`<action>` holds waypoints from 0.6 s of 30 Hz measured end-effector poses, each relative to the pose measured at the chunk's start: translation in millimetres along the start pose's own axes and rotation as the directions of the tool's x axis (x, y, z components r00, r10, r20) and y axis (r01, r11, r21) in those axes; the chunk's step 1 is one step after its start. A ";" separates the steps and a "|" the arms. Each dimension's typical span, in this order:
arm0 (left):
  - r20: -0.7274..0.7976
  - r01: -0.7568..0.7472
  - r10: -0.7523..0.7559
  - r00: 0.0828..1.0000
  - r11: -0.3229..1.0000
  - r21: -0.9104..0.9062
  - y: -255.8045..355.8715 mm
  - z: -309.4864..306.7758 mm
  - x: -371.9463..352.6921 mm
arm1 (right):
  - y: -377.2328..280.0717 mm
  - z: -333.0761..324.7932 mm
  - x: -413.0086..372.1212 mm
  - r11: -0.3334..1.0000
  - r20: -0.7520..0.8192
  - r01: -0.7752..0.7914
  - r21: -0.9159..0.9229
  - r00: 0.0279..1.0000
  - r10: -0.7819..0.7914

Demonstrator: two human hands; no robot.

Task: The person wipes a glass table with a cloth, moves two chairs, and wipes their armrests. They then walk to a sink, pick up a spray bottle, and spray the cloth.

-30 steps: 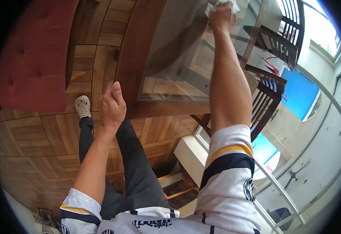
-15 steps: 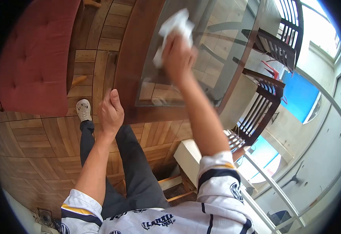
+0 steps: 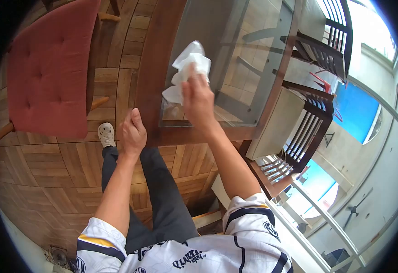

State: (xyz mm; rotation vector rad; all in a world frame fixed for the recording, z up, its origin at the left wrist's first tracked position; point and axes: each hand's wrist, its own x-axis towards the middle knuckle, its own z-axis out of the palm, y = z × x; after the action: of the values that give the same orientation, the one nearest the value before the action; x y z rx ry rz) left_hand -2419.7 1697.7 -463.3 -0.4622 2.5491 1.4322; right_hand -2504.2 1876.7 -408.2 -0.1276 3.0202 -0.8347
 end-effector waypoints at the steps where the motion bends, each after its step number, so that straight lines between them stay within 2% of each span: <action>1: 0.003 0.002 -0.002 1.000 1.000 -0.004 0.3 -0.7 -0.5 | -0.6 -12.0 -5.1 0.959 -0.016 -0.175 0.223 0.983 0.183; 3: 0.004 0.004 -0.004 1.000 1.000 0.005 1.1 -1.8 0.0 | -9.0 -41.2 -9.2 0.954 -0.180 -0.238 0.181 0.946 0.270; 6: 0.041 0.035 -0.034 0.999 0.999 -0.007 4.0 -4.3 0.1 | -5.2 -51.7 -13.3 0.988 -0.226 -0.034 -0.148 0.974 0.000; 9: 0.042 0.033 -0.032 0.999 0.999 -0.018 6.7 -6.4 0.5 | -18.1 -19.7 -2.4 0.914 -0.038 0.131 -0.383 0.987 -0.158; 11: 0.022 0.021 -0.021 1.000 1.000 -0.013 9.4 -6.0 1.1 | 4.0 25.3 10.2 0.924 0.103 0.071 -0.375 0.994 -0.035; 13: 0.001 0.022 -0.022 1.000 1.000 0.007 8.9 -4.8 0.7 | 13.9 33.9 54.0 0.846 0.031 0.170 -0.505 0.983 -0.179; 15: 0.015 0.023 -0.024 1.000 0.999 0.033 3.1 -5.1 6.1 | 32.8 45.6 113.1 0.878 -0.142 0.112 -0.466 0.970 -0.199; 18: 0.045 0.023 -0.023 0.999 1.000 -0.003 6.1 -2.5 -3.4 | 7.9 39.6 103.5 0.942 0.001 0.081 -0.326 0.996 -0.086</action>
State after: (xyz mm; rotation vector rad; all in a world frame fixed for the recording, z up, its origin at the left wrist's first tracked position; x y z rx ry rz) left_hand -2418.7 1699.1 -456.1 -0.4530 2.4993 1.4227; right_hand -2606.9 1854.8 -444.6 -0.2537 3.1570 -0.3303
